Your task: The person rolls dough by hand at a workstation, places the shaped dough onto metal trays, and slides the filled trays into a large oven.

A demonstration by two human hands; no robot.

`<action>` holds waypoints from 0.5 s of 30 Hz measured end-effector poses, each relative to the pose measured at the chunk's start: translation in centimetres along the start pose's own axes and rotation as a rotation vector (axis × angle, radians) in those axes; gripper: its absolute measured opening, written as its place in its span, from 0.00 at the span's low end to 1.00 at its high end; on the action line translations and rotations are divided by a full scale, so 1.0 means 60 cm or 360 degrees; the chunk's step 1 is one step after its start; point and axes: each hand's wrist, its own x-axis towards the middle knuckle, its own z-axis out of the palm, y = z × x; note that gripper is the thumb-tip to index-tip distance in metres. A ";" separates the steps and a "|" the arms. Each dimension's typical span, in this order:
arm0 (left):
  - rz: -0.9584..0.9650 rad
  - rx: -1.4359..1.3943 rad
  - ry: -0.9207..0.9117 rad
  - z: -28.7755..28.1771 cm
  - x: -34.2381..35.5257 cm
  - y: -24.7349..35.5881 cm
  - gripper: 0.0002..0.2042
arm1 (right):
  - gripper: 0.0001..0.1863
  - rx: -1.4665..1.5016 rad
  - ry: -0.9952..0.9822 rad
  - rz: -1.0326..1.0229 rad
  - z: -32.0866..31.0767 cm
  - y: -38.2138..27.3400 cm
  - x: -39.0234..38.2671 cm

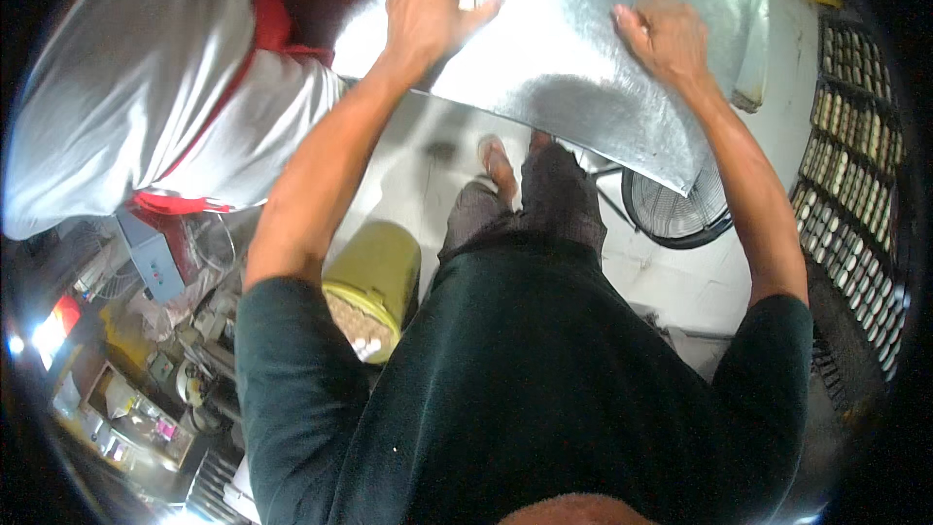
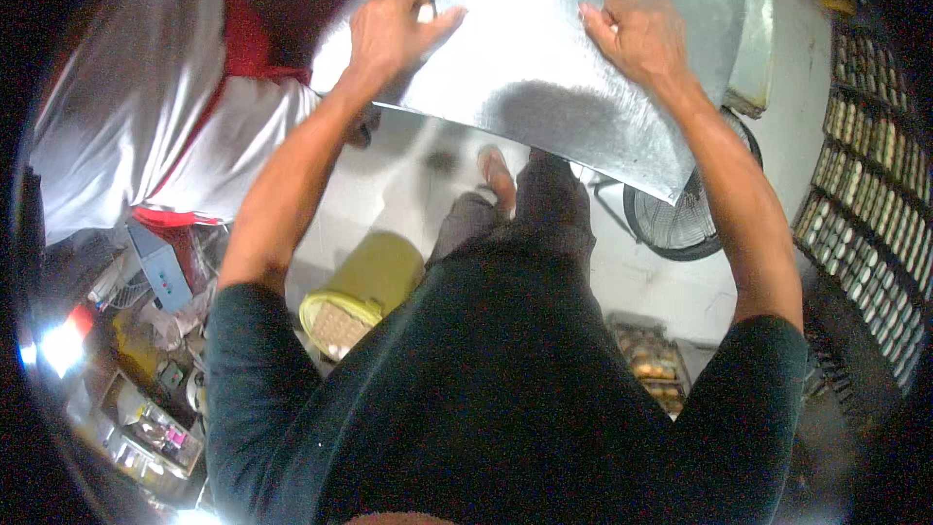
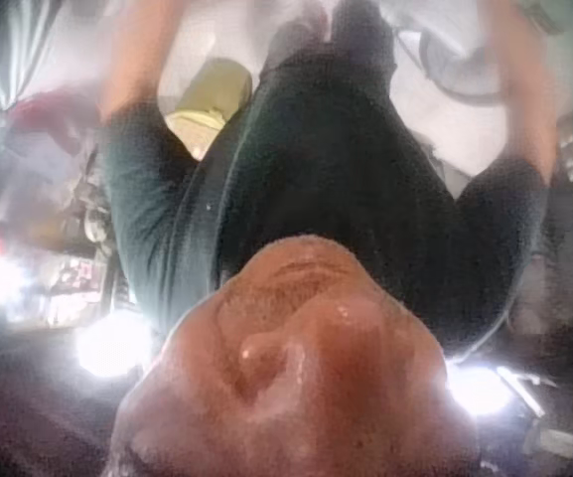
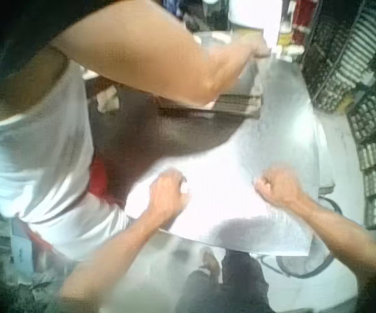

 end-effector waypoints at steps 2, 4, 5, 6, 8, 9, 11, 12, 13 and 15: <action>0.0078 -0.0026 0.0086 0.006 0.056 -0.004 0.22 | 0.25 -0.0019 0.0281 -0.0138 0.014 0.010 0.022; 0.0119 0.0243 -0.0428 0.045 0.036 -0.059 0.27 | 0.23 -0.0019 0.0412 -0.0145 0.038 0.010 0.040; 0.0033 0.0182 -0.0637 0.040 0.046 -0.056 0.29 | 0.23 0.0012 0.0360 -0.0144 0.053 -0.001 0.010; -0.0024 0.0139 -0.0704 0.034 0.059 -0.040 0.32 | 0.23 -0.0008 0.0429 -0.0154 0.052 0.010 0.014; -0.0082 0.0117 -0.0643 0.015 0.062 -0.006 0.36 | 0.25 -0.0150 0.0514 -0.0090 0.039 0.021 0.018; -0.0042 0.0180 -0.0367 0.010 0.051 0.013 0.37 | 0.25 -0.0166 0.0649 -0.0202 0.036 0.019 0.003; 0.0195 0.0218 0.0196 0.008 0.016 0.010 0.38 | 0.24 -0.0144 0.0756 -0.0346 0.035 0.010 -0.008; 0.0131 0.0193 0.0146 0.015 0.012 0.003 0.38 | 0.23 -0.0126 0.0736 -0.0362 0.033 0.012 -0.008; 0.0059 0.0167 0.0089 0.020 0.005 0.000 0.38 | 0.22 -0.0102 0.0706 -0.0381 0.033 0.010 -0.010; -0.0435 0.0020 -0.0702 0.016 0.032 0.004 0.37 | 0.22 -0.0113 0.0225 -0.0106 0.039 0.030 -0.003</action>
